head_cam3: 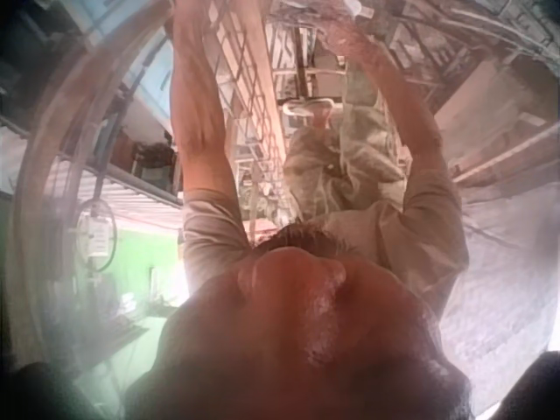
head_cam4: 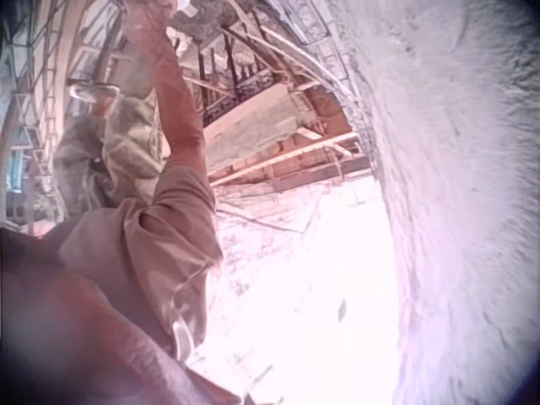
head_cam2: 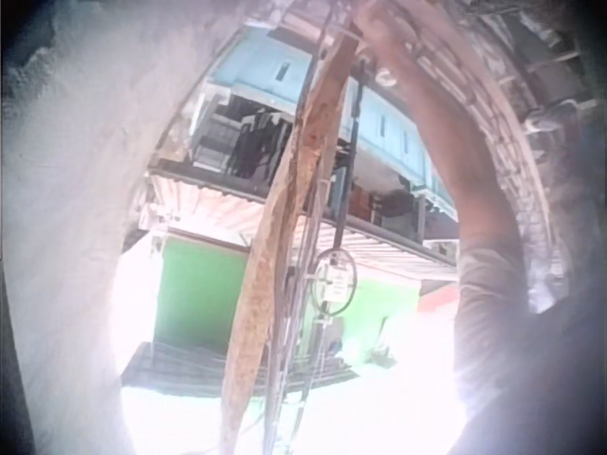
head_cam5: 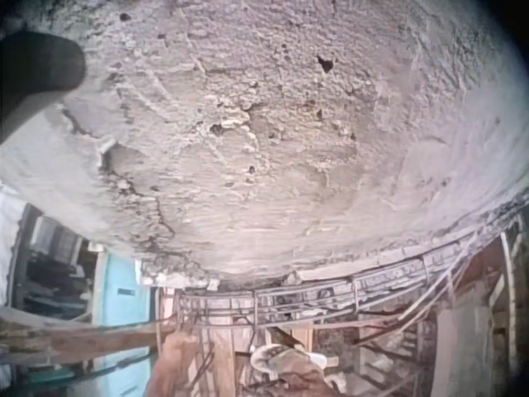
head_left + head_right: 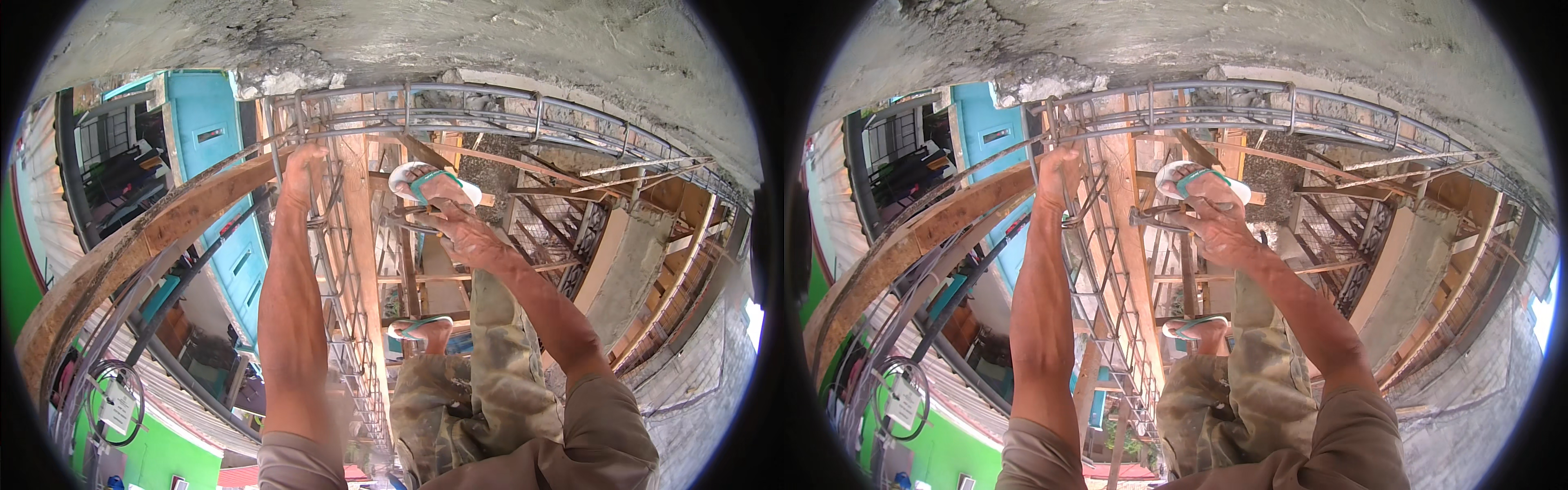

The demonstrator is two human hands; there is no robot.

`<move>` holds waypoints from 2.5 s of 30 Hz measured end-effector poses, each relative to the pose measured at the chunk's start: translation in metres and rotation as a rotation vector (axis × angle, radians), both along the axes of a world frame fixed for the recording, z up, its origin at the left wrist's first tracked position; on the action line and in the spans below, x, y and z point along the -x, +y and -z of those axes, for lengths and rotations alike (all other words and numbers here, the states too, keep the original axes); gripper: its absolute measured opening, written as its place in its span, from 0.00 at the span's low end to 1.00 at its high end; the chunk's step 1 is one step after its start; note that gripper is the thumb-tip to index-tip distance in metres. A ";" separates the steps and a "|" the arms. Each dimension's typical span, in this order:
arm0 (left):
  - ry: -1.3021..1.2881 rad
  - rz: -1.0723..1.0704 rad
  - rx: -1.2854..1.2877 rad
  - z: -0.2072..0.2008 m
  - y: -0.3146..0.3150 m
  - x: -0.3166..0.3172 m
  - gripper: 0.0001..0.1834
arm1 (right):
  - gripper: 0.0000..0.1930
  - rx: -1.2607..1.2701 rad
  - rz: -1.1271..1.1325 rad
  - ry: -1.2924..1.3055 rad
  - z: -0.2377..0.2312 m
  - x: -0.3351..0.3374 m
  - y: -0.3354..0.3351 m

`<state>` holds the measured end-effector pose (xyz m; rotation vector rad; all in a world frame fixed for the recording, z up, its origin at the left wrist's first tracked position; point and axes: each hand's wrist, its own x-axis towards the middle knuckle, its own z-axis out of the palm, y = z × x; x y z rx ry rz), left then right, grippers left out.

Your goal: The person stands on scaffolding at a construction site and uses pliers to twist wire ties around intersecting rebar rods, securing them together. The person repeatedly reaches for wire ties and twists them to fasten the rebar grid.

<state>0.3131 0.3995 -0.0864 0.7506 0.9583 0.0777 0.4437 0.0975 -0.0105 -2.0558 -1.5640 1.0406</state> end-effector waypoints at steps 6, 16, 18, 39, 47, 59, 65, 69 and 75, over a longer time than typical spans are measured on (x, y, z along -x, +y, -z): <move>0.021 0.054 0.024 -0.008 -0.001 -0.006 0.28 | 0.31 0.241 0.192 0.046 -0.048 0.022 0.024; -0.029 0.091 0.015 -0.022 0.000 -0.013 0.37 | 0.28 0.246 0.366 -0.114 0.087 0.030 0.140; 0.003 0.019 -0.031 -0.014 -0.001 -0.010 0.15 | 0.28 0.192 0.336 -0.174 0.097 0.027 0.142; -0.010 0.080 0.020 -0.026 -0.003 -0.017 0.50 | 0.23 0.201 0.015 -0.425 0.096 -0.004 0.138; 0.286 0.069 -0.236 -0.035 -0.007 -0.012 0.30 | 0.25 0.478 -0.109 0.137 0.075 -0.031 0.153; 0.417 0.379 -0.601 -0.037 -0.219 0.002 0.30 | 0.12 0.439 -0.130 0.314 0.120 -0.030 0.140; 0.389 -0.036 -1.000 -0.057 -0.204 0.007 0.22 | 0.15 0.181 -0.299 0.031 0.140 -0.034 0.126; 0.507 -0.101 -1.346 -0.068 -0.128 -0.048 0.18 | 0.18 0.462 0.101 0.365 0.119 -0.027 0.141; 0.502 -0.111 -1.120 -0.047 -0.179 -0.029 0.13 | 0.25 0.521 0.076 0.447 0.140 -0.045 0.135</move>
